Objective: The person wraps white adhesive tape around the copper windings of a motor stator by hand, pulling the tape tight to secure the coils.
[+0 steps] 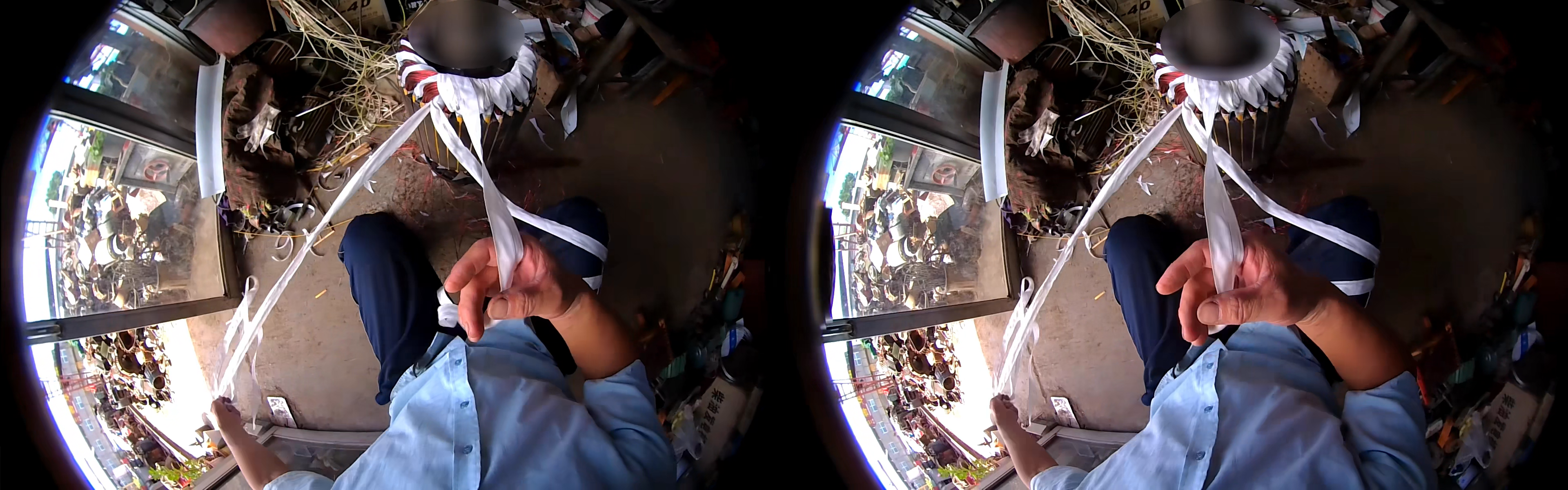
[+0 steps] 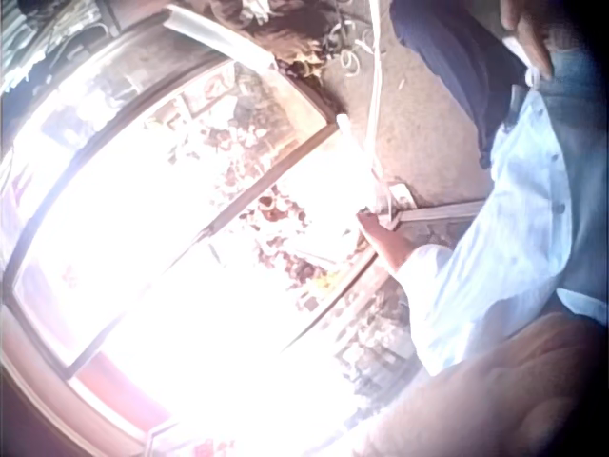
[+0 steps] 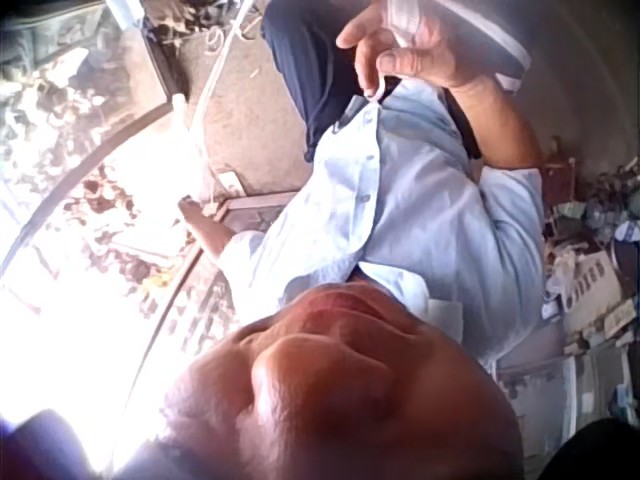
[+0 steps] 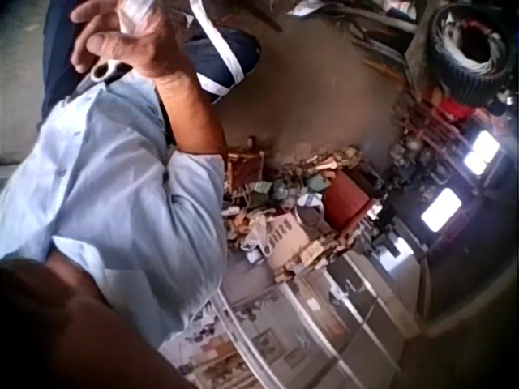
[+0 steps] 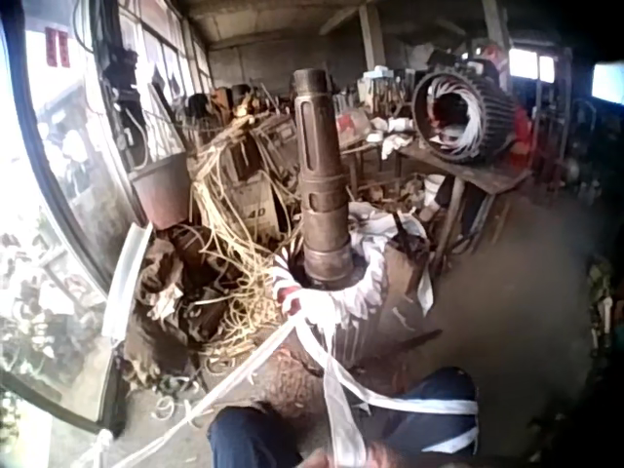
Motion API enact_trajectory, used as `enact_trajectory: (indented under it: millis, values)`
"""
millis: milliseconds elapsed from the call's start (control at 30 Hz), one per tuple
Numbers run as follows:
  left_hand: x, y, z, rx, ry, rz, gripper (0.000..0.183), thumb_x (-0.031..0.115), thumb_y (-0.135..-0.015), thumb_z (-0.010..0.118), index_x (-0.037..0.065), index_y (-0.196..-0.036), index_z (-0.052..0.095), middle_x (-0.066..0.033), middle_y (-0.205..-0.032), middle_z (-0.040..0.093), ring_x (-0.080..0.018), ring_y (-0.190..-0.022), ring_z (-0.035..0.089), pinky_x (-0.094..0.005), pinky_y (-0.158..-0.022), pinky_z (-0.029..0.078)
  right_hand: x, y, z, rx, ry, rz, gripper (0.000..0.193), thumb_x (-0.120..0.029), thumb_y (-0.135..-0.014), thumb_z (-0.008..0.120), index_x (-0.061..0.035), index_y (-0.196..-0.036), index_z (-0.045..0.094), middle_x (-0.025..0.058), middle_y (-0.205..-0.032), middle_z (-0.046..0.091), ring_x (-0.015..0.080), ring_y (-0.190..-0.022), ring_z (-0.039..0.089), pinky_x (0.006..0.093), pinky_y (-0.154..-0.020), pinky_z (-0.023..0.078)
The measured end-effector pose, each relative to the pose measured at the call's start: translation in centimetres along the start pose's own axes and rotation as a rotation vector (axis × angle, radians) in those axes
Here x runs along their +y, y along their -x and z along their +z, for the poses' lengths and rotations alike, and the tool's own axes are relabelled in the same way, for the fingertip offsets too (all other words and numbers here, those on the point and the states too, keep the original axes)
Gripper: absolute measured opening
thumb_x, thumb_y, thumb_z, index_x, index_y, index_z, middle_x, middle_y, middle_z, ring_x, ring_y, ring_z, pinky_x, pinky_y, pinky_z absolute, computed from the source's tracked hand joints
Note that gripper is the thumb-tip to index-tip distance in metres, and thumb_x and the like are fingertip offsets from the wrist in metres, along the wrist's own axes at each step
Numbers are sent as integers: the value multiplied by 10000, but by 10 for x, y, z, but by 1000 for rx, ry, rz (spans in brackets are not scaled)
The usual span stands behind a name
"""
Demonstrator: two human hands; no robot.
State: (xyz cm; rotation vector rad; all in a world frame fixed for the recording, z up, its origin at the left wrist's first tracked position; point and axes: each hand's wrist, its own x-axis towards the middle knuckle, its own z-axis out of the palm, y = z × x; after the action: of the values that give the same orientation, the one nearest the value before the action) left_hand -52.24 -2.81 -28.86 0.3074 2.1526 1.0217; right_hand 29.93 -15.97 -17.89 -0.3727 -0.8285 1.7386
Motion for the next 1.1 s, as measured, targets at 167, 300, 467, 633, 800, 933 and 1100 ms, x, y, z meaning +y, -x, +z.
enact_trajectory:
  millis: [167, 300, 467, 633, 800, 933, 1100]
  values:
    - [-24, 51, 38, -184, 174, -47, 155, 227, -901, 508, 109, -799, 515, -66, -795, 605, -57, -421, 349, -186, -333, 253, 14, -6, -5, -13, 10, 84, 349, -86, -892, 649, -8, -1218, 556, 142, -876, 697, 188, -818, 673, 321, -761, 517]
    - [31, 175, 225, -640, 114, 82, 187, 255, -933, 555, 97, -832, 550, -109, -886, 680, -57, -430, 340, -200, -354, 251, 28, -10, 4, -59, -47, 156, 378, -102, -900, 657, -1, -1244, 534, 140, -912, 692, 174, -866, 661, 307, -775, 509]
    - [63, 348, 425, -1199, 32, 241, 258, 243, -976, 510, 13, -976, 629, -139, -976, 703, -51, -451, 324, -200, -375, 254, 28, 6, 17, -75, 44, 135, 392, -65, -905, 647, -2, -1268, 514, 130, -973, 682, 165, -926, 646, 300, -812, 502]
    - [48, 474, 541, -1524, -162, 404, 301, 300, -990, 519, 24, -1071, 608, -25, -824, 615, -44, -482, 317, -206, -412, 246, 33, 42, 25, 56, 59, 119, 404, -33, -891, 625, -12, -1277, 509, 116, -975, 683, 165, -942, 647, 312, -848, 503]
    - [55, 488, 528, -1523, -299, 507, 215, 252, -951, 609, 41, -920, 637, 82, -580, 393, -28, -433, 282, -216, -389, 203, 29, 62, 26, 147, 101, 46, 412, -10, -873, 634, -8, -1270, 524, 122, -963, 684, 178, -942, 654, 319, -851, 508]
    - [81, 390, 451, -1252, -463, 725, 237, 265, -933, 625, 40, -861, 647, 87, -599, 389, -14, -488, 290, -226, -430, 195, 15, 50, 18, 147, 131, 33, 401, -1, -864, 645, 4, -1251, 543, 130, -941, 692, 188, -900, 667, 312, -814, 509]
    - [67, 186, 288, -771, -459, 454, 190, 255, -942, 577, 97, -836, 573, 93, -549, 351, -9, -382, 248, -204, -324, 176, 7, 22, -6, 133, 86, 22, 375, -62, -896, 647, 27, -1241, 531, 147, -904, 686, 193, -847, 674, 313, -778, 531]
